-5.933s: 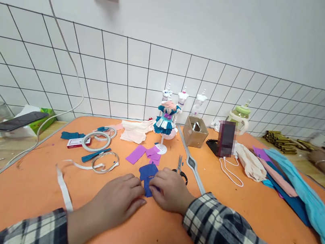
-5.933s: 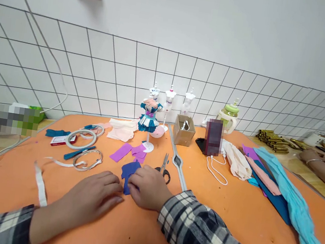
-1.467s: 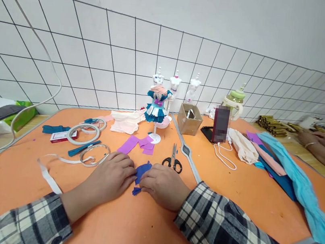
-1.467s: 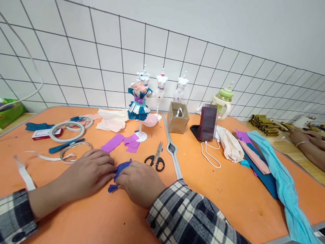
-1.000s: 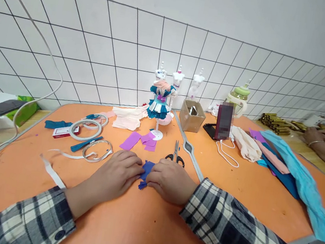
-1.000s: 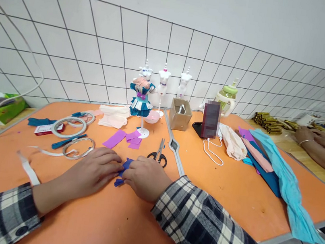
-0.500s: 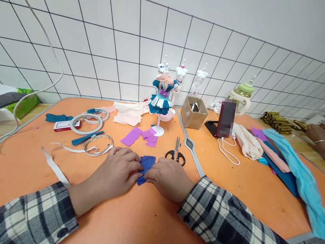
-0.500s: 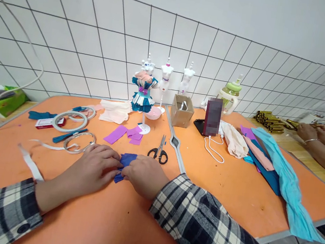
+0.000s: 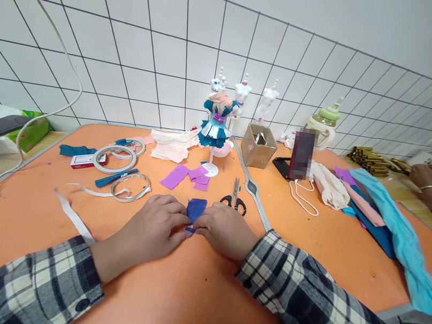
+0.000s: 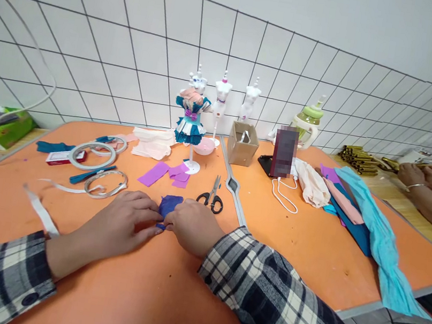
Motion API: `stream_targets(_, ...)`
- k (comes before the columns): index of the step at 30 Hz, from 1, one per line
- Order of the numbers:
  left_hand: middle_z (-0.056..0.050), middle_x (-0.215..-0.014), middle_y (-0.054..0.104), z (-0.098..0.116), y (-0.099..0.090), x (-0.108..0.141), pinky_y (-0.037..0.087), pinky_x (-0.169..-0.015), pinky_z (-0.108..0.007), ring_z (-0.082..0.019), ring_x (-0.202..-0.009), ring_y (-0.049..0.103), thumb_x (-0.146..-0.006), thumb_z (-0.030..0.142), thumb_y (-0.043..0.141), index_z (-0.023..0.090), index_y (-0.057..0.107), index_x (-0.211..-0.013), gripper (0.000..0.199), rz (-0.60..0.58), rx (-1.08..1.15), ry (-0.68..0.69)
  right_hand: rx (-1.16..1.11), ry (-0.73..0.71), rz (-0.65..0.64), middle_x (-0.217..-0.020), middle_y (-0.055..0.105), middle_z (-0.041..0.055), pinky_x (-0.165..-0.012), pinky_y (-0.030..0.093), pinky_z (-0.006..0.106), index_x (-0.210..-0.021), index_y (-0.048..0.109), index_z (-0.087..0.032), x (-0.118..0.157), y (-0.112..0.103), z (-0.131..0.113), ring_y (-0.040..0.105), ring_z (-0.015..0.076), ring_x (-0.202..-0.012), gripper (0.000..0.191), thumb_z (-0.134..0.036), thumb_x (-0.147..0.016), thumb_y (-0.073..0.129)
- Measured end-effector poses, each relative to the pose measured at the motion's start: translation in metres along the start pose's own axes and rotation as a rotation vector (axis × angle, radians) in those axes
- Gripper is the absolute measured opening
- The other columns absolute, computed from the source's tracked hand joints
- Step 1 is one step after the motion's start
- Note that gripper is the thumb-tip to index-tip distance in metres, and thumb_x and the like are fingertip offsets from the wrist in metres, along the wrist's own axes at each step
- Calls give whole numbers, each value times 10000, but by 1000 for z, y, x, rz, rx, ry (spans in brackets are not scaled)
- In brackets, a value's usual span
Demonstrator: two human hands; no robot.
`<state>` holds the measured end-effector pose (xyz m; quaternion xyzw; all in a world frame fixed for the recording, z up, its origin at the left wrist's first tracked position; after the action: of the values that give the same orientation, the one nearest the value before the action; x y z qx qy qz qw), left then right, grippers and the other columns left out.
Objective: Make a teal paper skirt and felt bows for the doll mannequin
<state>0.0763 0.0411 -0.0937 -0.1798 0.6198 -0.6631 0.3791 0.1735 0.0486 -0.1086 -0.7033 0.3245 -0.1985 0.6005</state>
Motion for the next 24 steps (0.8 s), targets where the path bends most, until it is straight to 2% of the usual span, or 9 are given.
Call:
stream_targets(5,-10,-871,732,0,4,-2,364,-819,-412,-234,-905,591,-904,301,566,268,751,-860,193,0,-55,-2,-33,96,27,-896,699,44,-724,354,284,-1009,709,-204,0,0,7,574,185,-873,151,-267,-925,600)
stream_targets(9,-3,-826,731,1,3,-3,356,-826,-414,-215,-868,611,-900,261,558,263,744,-830,199,-4,-74,13,-30,113,14,-822,681,35,-725,351,287,-893,733,-209,-1,2,8,570,176,-827,161,-272,-931,590)
stream_targets(12,-10,-797,716,4,2,-3,361,-812,-413,-219,-857,609,-900,257,547,253,731,-806,206,-13,-91,21,-14,129,55,-831,654,41,-704,340,288,-850,744,-217,0,0,9,550,179,-814,181,-279,-928,594)
stream_targets(15,-31,-813,704,6,0,-2,373,-818,-417,-236,-876,597,-897,275,544,245,722,-846,188,2,-82,15,-19,139,79,-865,650,45,-724,343,290,-858,741,-209,0,-1,9,552,180,-845,171,-272,-927,598)
stream_targets(19,-66,-879,693,6,2,-3,398,-825,-409,-251,-902,583,-886,361,569,216,704,-932,203,31,-25,-22,-21,105,45,-819,669,39,-743,344,290,-851,723,-184,-2,2,7,569,170,-826,177,-244,-939,580)
stream_targets(24,-40,-826,699,3,8,-6,375,-814,-420,-243,-871,600,-891,267,554,242,727,-878,175,-3,-72,-47,-1,96,50,-841,682,40,-711,332,291,-846,720,-196,-1,2,7,569,175,-809,185,-246,-942,570)
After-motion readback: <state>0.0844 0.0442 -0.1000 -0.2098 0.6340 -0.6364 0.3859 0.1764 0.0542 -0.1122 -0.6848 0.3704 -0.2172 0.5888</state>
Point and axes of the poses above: each hand's wrist, its own x-axis away from the middle knuckle, its own y-axis out of the palm, z = x × y, the point moved 8 cm from there along -x, towards the middle knuckle
